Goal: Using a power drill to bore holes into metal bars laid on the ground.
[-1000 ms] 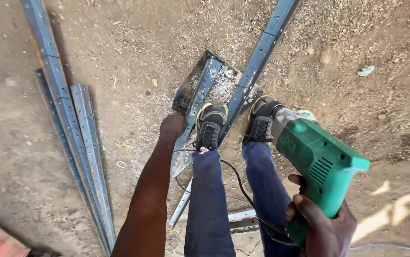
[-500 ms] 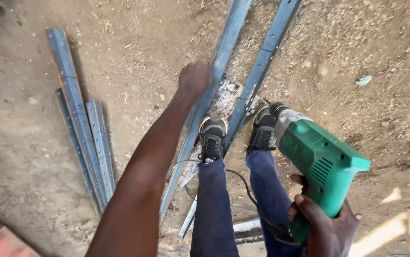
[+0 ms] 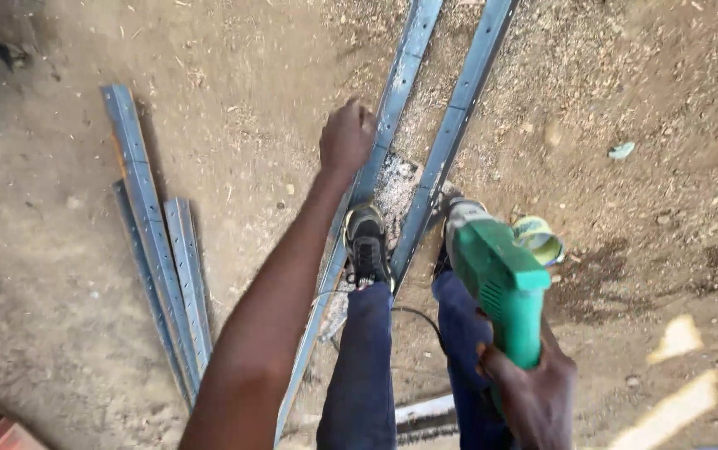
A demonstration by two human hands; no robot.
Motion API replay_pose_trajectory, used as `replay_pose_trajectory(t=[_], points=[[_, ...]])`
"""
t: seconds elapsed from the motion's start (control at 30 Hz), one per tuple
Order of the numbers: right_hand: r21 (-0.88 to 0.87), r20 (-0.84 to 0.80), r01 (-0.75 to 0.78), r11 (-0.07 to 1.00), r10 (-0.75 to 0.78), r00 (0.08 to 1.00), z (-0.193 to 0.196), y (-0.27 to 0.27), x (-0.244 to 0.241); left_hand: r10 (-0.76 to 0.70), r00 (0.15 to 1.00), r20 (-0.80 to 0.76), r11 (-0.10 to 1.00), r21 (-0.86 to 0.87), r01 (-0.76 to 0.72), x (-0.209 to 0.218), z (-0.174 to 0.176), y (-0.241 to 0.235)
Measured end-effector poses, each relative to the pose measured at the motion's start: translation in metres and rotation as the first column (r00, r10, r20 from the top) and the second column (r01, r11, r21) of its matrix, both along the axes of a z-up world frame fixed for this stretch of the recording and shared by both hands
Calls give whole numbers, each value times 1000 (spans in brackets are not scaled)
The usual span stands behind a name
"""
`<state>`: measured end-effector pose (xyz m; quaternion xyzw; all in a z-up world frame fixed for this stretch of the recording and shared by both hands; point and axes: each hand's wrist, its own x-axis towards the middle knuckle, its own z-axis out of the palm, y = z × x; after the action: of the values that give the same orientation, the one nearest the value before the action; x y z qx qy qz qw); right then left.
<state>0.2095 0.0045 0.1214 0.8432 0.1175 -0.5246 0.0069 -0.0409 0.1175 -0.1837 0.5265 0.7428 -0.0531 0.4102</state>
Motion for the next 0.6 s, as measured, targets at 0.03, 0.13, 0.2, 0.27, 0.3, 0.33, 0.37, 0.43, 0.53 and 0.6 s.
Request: replay_pose_trajectory(t=[0.03,0.13,0.2,0.27,0.3,0.33,0.37,0.43,0.53,0.6], points=[[-33,-11,-28,999,28,1000,6,4,-6,282,956,83,959,-23,-282,2,24,-15],[124,-41,-276,953,283,958,-5,-18,-9,633,764,125,742,-378,-553,20,119,-47],[214,-40,-414,885,432,901,-14,-30,-10,844,518,138,479,-629,-612,29,154,-72],[303,-20,-539,786,571,821,-28,-35,-14,971,231,67,183,-829,-529,34,156,-102],[387,-49,-631,672,698,714,-36,-37,-17,994,-41,99,75,-918,-391,36,141,-121],[461,-66,-701,545,808,585,-42,-41,-18,948,-310,66,1,-979,-206,40,127,-143],[459,-62,-707,539,813,579,-46,-43,-23,946,-318,66,1,-979,-202,40,129,-143],[493,-85,-738,461,870,486,-61,-43,-33,940,-326,95,-4,-957,-290,38,124,-136],[375,-96,-833,406,911,401,-74,-42,-35,901,-410,140,-47,-910,-413,33,109,-147],[387,-98,-832,398,915,392,-76,-42,-41,904,-399,156,-31,-905,-424,26,116,-142]])
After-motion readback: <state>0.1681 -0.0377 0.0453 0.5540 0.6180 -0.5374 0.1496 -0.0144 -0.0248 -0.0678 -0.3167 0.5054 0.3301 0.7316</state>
